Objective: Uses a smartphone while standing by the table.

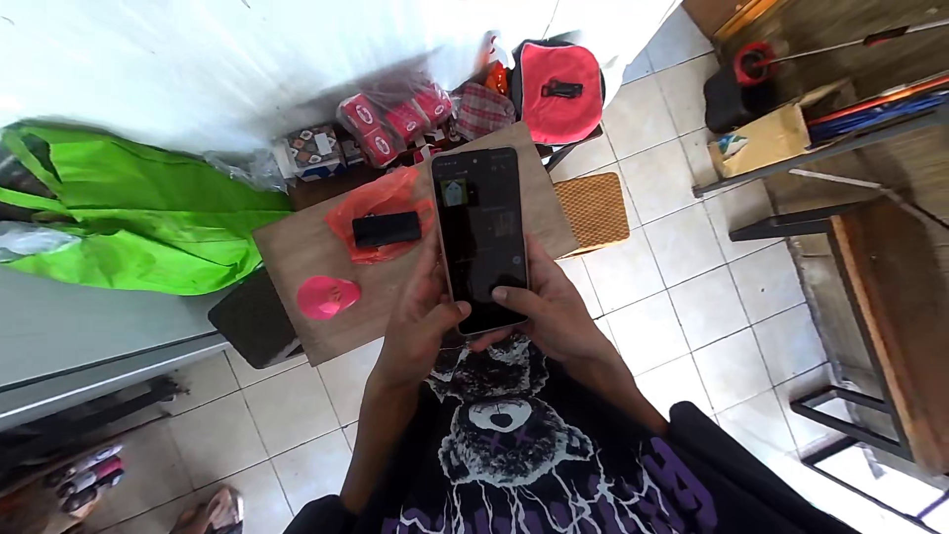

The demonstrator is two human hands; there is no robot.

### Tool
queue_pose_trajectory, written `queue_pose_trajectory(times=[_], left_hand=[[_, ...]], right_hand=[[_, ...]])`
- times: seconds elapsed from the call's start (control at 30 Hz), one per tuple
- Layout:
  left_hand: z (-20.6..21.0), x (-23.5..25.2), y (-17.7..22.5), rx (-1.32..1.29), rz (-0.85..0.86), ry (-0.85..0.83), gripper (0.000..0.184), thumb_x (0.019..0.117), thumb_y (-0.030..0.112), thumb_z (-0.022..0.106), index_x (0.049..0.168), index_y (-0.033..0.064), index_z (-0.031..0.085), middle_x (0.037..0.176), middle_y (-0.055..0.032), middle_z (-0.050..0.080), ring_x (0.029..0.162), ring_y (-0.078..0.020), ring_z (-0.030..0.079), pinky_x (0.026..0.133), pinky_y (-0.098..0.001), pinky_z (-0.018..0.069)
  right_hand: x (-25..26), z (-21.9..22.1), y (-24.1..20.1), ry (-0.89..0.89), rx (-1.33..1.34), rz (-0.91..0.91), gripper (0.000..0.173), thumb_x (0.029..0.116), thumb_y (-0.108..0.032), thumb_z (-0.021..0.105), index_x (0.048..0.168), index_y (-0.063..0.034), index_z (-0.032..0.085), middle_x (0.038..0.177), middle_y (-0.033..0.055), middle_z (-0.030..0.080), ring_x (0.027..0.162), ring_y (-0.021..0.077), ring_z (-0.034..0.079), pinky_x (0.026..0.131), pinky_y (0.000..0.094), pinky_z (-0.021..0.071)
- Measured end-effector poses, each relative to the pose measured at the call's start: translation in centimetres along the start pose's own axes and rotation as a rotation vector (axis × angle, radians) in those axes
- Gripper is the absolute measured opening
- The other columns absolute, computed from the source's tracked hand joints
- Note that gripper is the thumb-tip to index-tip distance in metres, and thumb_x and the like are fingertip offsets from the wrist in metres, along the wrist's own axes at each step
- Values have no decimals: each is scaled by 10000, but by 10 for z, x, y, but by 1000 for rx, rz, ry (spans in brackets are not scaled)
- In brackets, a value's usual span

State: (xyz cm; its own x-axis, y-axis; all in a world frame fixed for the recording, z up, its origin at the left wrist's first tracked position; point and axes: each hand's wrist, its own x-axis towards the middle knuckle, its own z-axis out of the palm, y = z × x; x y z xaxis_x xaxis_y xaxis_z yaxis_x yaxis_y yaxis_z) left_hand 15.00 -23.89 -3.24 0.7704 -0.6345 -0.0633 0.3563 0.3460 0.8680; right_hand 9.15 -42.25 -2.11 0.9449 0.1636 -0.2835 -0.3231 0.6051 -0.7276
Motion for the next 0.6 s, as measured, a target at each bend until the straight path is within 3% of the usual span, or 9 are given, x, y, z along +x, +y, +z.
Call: queue_pose_trajectory(times=[0.4, 0.5, 0.6], left_hand=[[-4, -3, -2, -18, 12, 10, 854, 872, 59, 553, 1634, 235, 210, 1444, -54, 536, 1173, -156, 620, 933, -344, 567], [-3, 0, 2, -14, 3, 8, 853, 865, 24, 519, 1633, 213, 201, 1457, -71, 529, 1186, -167, 621, 936, -363, 574], [-2, 1, 4, -15, 3, 8, 854, 875, 24, 503, 1641, 219, 181, 1479, -73, 518, 1193, -170, 620, 933, -368, 577]], right_hand=[[4, 0, 0, -30, 3, -13, 638, 1011, 51, 482, 1546, -249, 306, 1238, 176, 647, 958, 359, 747, 643, 523, 666], [5, -2, 1, -53, 46, -20, 519, 1063, -119, 449, 1540, -275, 320, 1257, 176, 643, 980, 362, 740, 645, 535, 662], [7, -1, 0, -29, 58, 4, 418, 1117, -329, 328, 1533, -285, 338, 1251, 188, 643, 973, 374, 739, 630, 544, 655]])
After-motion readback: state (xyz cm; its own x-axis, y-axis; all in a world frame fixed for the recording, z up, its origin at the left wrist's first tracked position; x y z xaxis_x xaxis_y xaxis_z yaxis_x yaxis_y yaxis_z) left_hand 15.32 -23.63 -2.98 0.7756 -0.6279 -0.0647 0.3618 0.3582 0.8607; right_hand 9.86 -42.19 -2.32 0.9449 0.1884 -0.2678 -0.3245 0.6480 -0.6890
